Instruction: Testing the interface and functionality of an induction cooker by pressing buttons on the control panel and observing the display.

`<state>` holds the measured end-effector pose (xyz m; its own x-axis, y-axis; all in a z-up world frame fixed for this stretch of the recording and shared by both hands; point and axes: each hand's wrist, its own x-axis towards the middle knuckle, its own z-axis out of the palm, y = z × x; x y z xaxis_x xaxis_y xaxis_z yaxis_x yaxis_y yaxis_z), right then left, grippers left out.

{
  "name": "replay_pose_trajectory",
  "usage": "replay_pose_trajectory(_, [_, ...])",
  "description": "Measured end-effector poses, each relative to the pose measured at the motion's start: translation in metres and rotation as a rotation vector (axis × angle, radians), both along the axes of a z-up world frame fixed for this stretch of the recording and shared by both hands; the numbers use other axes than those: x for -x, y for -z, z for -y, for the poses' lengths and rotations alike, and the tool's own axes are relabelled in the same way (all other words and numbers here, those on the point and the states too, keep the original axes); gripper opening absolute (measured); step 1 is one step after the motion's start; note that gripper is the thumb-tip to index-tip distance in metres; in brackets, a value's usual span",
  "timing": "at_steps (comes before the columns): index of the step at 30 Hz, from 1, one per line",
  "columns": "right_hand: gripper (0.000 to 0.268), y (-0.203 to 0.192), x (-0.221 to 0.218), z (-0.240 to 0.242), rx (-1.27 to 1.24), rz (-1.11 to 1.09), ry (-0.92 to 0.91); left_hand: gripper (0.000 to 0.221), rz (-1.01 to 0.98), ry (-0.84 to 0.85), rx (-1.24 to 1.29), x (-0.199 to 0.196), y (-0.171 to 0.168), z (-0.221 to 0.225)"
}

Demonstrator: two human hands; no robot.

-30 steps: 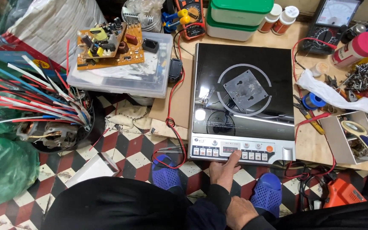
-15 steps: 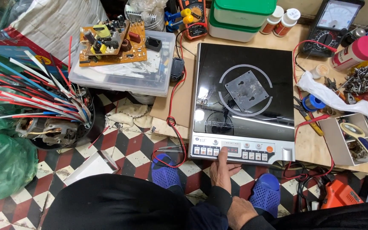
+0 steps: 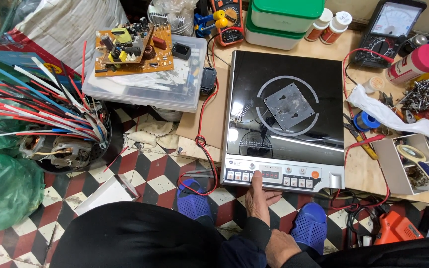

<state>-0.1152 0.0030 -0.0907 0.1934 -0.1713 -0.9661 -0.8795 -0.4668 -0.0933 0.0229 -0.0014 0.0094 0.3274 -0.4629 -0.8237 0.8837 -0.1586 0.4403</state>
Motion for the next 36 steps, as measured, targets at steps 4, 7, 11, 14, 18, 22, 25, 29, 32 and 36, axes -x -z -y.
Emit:
replay_pose_trajectory(4, [0.038,-0.005,-0.003,-0.001,0.001,-0.016,0.031,0.085,-0.013,-0.010,-0.017,-0.005,-0.008,0.001])
replay_pose_trajectory(7, [0.034,-0.013,-0.001,-0.006,0.041,0.044,0.000,0.089,-0.059,-0.022,-0.074,-0.015,-0.026,0.002])
replay_pose_trajectory(11, [0.028,-0.039,-0.010,-0.007,0.075,0.168,-0.038,0.088,-0.107,0.007,-0.132,-0.029,-0.053,0.004])
replay_pose_trajectory(14, [0.030,-0.045,-0.014,-0.008,0.076,0.162,-0.045,0.092,-0.128,0.011,-0.166,-0.032,-0.055,0.004])
replay_pose_trajectory(18, [0.031,-0.034,-0.010,-0.008,0.061,0.138,-0.059,0.091,-0.130,0.000,-0.160,-0.029,-0.042,0.005])
replay_pose_trajectory(22, [0.027,0.021,0.010,-0.027,0.196,0.116,-0.050,0.094,-0.117,0.001,-0.161,-0.027,-0.041,0.002])
replay_pose_trajectory(25, [0.030,0.071,0.026,-0.001,0.307,0.069,-0.035,0.092,-0.106,-0.005,-0.188,-0.031,-0.049,0.008])
replay_pose_trajectory(29, [0.044,0.116,0.072,0.076,0.164,0.032,0.097,0.091,-0.142,-0.026,-0.238,-0.030,-0.027,0.012])
replay_pose_trajectory(32, [0.038,-0.176,-0.034,0.083,0.710,0.326,0.431,0.088,-0.128,0.002,-0.242,-0.034,-0.049,0.009])
replay_pose_trajectory(36, [0.049,-0.173,-0.066,0.131,0.905,0.878,0.388,0.091,-0.158,-0.040,-0.242,-0.032,-0.050,0.016])
